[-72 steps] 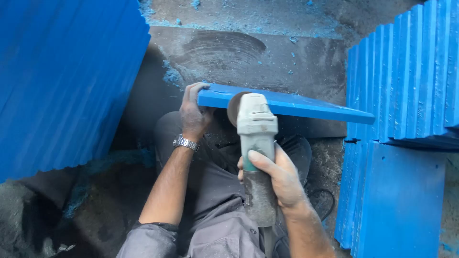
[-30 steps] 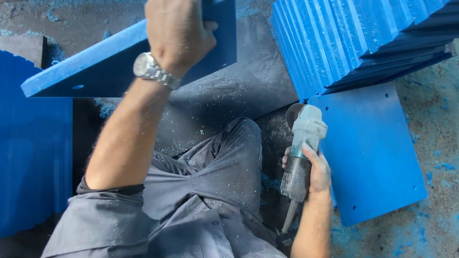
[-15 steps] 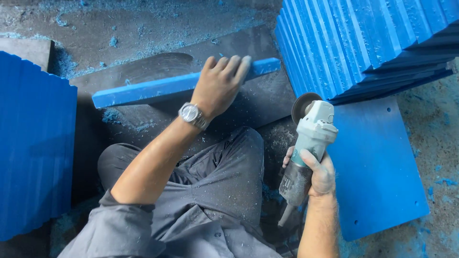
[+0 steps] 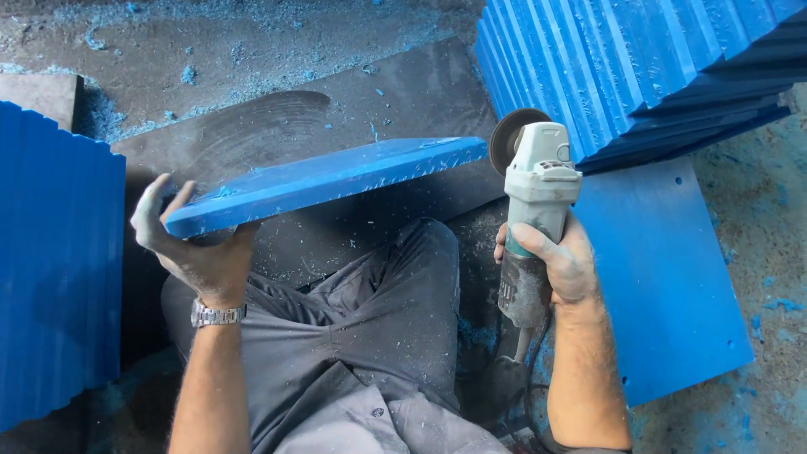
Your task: Grinding the edges of blue plastic boards using an angle grinder.
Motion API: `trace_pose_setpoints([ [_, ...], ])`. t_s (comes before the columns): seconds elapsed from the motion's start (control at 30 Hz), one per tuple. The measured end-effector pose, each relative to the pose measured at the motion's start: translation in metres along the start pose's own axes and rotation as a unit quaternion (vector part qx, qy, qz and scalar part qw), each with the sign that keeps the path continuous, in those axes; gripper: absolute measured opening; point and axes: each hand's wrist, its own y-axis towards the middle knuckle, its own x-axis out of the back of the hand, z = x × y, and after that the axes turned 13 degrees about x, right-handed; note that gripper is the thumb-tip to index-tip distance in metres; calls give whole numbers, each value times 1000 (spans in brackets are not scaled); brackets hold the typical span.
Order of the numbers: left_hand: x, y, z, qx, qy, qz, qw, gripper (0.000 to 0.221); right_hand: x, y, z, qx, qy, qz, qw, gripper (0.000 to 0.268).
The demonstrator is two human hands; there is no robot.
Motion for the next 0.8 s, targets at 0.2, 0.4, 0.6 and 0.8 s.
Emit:
trace_pose_setpoints([
  [0.2, -3, -6, 4, 54, 12, 15, 998, 110, 3, 3, -2, 5, -16, 15, 1000, 68],
  [0.4, -1, -7, 0, 40, 8, 17, 999, 104, -1, 6, -1, 2, -24, 19, 1000, 67],
  [0.6, 0, -8, 7, 22, 30, 23, 999, 105, -21, -1, 0, -3, -79, 20, 997, 58],
  [0.8, -3, -7, 11, 28, 33, 23, 999, 102, -57, -8, -7, -20, -125, 121, 985, 49],
])
